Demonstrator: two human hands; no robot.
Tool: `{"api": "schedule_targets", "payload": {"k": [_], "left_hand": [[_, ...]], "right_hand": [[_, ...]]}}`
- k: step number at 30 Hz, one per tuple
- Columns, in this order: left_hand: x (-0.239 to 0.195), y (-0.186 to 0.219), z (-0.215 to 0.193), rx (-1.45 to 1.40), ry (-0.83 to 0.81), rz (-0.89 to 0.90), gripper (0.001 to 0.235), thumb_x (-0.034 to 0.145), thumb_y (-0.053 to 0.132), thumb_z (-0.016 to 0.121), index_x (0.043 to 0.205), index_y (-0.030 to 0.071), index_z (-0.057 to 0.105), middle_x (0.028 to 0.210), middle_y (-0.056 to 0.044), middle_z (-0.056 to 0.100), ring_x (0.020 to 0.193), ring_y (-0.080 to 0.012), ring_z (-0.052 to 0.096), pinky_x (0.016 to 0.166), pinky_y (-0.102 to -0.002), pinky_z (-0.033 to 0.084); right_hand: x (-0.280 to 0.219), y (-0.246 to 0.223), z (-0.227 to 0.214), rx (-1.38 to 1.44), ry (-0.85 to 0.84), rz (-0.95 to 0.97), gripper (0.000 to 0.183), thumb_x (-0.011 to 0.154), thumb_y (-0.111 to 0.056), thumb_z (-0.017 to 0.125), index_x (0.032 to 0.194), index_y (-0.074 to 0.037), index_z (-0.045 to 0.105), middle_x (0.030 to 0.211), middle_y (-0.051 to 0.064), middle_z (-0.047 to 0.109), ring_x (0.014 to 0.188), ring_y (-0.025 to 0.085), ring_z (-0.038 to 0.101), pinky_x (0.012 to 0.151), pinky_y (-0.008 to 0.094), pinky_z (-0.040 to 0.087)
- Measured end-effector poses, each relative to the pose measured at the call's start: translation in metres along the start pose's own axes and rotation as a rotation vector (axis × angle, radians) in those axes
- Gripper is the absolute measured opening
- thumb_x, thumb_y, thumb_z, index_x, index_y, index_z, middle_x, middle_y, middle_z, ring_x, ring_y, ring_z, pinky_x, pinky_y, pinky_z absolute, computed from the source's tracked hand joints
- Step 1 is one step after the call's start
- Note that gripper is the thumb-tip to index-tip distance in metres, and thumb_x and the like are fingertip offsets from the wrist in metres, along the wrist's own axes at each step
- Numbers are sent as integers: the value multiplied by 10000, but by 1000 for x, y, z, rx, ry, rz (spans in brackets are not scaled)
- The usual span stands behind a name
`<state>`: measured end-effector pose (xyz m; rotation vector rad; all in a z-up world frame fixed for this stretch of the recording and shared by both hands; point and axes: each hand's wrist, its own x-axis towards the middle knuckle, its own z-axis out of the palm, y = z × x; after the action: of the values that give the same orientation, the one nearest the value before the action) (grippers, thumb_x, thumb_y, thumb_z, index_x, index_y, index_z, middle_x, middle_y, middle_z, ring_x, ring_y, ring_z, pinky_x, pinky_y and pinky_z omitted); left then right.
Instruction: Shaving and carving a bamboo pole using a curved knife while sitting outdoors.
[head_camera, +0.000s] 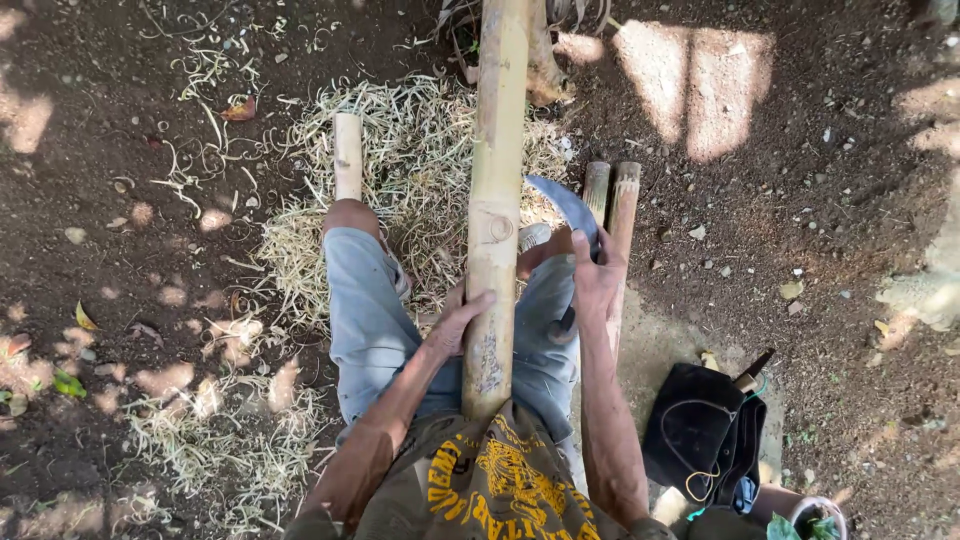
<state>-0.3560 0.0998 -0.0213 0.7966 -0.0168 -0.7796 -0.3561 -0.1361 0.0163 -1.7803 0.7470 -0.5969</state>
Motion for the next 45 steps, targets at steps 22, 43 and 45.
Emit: {"api": "schedule_targets", "payload": {"k": [22,43,45], "left_hand": [[-20,53,70,648,405,148,655,764,337,808,1264,-20,579,957,-147,779,785,-201,777,723,-335,640],[-1,86,77,201,160,96,551,805,205,808,1224,-59,566,919,-207,752,745,-218,745,664,-362,631],[-1,82,76,253,184,121,518,798,199,815,1192,-57,597,915,-182,763,746,-199,752,665,-345,634]], "right_hand": [[-19,-59,-5,-184,-1,-287,331,906,-208,805,1144,16,748,725,29,544,653,113,476,595,298,397],[3,-19,15,207,-26,49,350,962,-243,765,1192,16,713,672,-50,598,504,39,479,417,236,354],[1,-29,8,286,-8,48,333,979,-239,749,1197,10,717,634,-49,574,462,25,460,390,223,335]]}}
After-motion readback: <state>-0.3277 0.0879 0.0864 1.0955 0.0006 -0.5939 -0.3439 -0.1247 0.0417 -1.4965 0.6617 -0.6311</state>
